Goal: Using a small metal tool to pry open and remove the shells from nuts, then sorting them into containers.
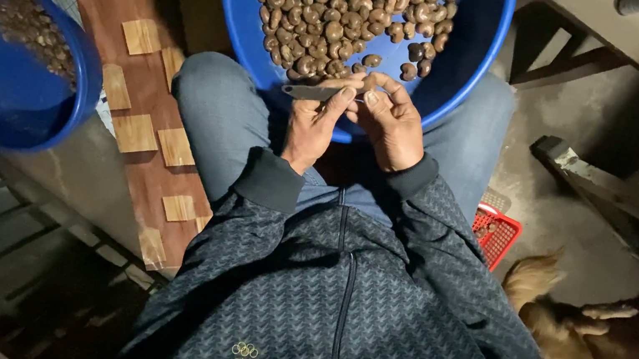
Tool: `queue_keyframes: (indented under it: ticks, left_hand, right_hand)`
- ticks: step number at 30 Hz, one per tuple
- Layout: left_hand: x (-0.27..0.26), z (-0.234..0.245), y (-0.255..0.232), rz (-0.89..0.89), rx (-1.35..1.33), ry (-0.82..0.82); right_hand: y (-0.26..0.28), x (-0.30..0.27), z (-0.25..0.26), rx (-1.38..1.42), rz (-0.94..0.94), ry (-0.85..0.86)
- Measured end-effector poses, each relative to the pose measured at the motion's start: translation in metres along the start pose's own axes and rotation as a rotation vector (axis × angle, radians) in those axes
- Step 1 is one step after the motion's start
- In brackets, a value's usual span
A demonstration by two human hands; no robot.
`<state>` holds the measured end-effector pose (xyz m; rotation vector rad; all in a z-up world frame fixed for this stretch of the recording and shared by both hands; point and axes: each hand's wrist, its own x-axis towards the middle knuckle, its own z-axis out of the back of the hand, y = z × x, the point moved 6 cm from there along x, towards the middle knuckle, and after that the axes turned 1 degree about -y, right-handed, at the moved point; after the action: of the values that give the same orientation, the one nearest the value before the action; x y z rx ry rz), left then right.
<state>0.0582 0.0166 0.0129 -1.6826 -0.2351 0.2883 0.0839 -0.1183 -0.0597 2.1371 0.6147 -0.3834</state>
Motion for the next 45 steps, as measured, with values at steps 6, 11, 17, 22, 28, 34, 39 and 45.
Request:
queue_keyframes:
  ticks: [6,11,17,22,28,34,39,45]
  left_hand:
    - [0.002,0.014,0.023,0.019,-0.009,-0.066]
    - [0.000,0.017,0.026,0.029,0.067,-0.089]
    - [0.000,0.012,0.029,0.140,0.047,-0.079]
    - [0.000,0.014,0.039,0.125,0.071,-0.119]
    - [-0.003,0.016,0.044,0.104,0.033,-0.112]
    - [-0.002,0.016,0.046,0.151,0.025,-0.110]
    - [0.000,0.013,0.037,0.161,0.017,-0.089]
    - [0.001,0.014,0.037,0.228,0.028,-0.119]
  right_hand:
    - [0.003,-0.002,-0.005,-0.011,0.045,0.024]
    - [0.059,-0.006,0.031,-0.088,0.179,-0.078]
    - [0.116,-0.052,0.167,-0.066,0.330,-0.443]
    - [0.038,-0.090,0.342,-0.087,0.276,-0.724]
    - [-0.101,-0.148,0.563,-0.555,0.057,-0.878]
    - [-0.009,-0.128,0.423,-1.202,0.057,-0.860]
    - [0.124,-0.063,0.158,-1.159,0.766,-0.380]
    - [0.135,-0.004,-0.029,-1.390,0.773,0.019]
